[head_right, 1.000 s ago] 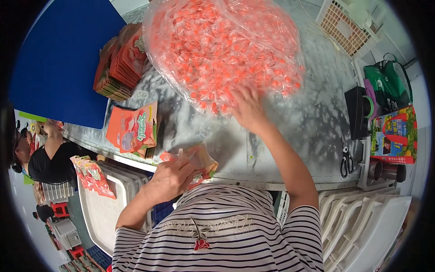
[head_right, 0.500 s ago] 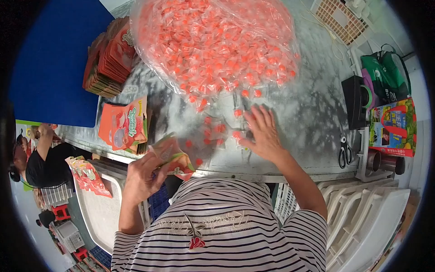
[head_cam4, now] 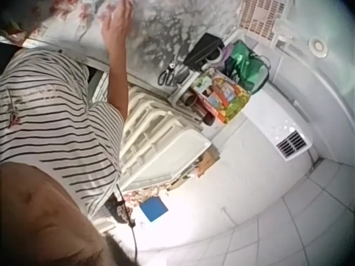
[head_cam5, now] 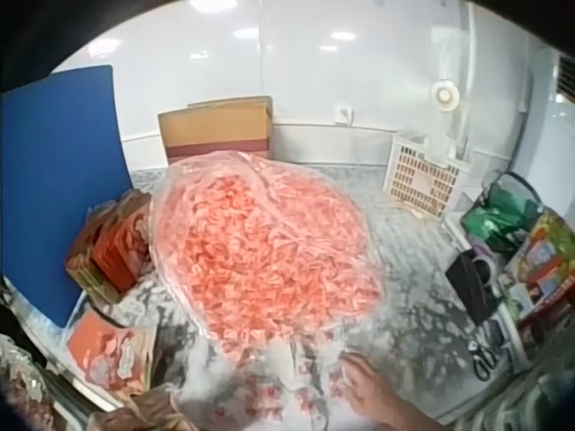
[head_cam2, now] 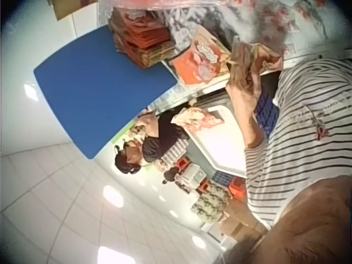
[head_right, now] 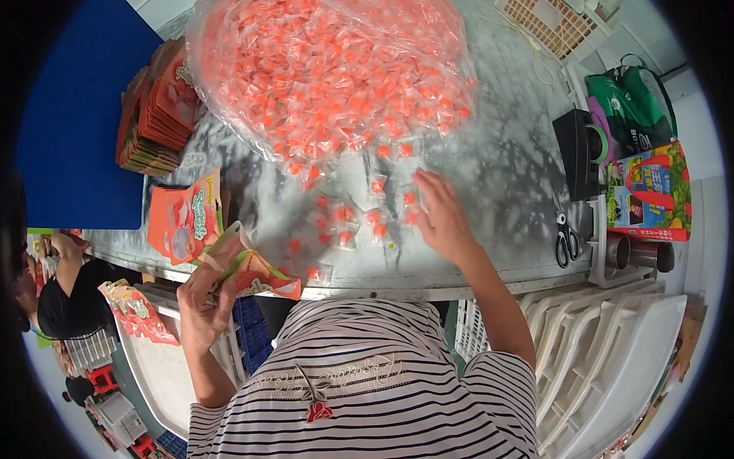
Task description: The person is manually counting and placing individual candies into branded packaging bags at a workstation.
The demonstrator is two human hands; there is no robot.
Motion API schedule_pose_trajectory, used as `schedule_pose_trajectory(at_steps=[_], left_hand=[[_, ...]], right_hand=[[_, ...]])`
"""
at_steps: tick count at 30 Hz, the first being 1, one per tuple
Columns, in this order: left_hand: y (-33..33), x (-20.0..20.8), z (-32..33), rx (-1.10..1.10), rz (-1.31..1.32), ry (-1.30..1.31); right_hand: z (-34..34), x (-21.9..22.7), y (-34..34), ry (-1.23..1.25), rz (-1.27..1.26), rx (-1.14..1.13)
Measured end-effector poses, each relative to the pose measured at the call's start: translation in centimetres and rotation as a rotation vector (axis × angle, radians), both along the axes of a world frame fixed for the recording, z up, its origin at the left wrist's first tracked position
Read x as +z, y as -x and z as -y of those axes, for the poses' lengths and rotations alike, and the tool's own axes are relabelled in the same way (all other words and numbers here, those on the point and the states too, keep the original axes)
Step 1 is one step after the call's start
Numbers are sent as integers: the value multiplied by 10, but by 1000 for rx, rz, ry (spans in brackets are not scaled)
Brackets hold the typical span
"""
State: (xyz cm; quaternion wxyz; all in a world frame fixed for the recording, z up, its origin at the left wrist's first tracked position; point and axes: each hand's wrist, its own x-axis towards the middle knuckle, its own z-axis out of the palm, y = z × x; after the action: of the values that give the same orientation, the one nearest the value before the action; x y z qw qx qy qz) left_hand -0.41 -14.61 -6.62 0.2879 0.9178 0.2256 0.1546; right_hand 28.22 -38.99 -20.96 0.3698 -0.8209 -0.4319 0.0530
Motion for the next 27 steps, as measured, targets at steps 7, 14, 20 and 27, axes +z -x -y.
schedule_pose_trajectory(at_steps=[7,14,20,27], left_hand=[[-3,-2,4,-13,-3,11],[18,3,-6,78,3,56],[30,6,-11,141,61,105],[36,9,-4,193,70,115]], right_hand=[[-50,-1,19,124,270,392],[-2,-8,20,228,294,307],[-25,10,54,26,306,300],[-96,8,81,-68,250,447]])
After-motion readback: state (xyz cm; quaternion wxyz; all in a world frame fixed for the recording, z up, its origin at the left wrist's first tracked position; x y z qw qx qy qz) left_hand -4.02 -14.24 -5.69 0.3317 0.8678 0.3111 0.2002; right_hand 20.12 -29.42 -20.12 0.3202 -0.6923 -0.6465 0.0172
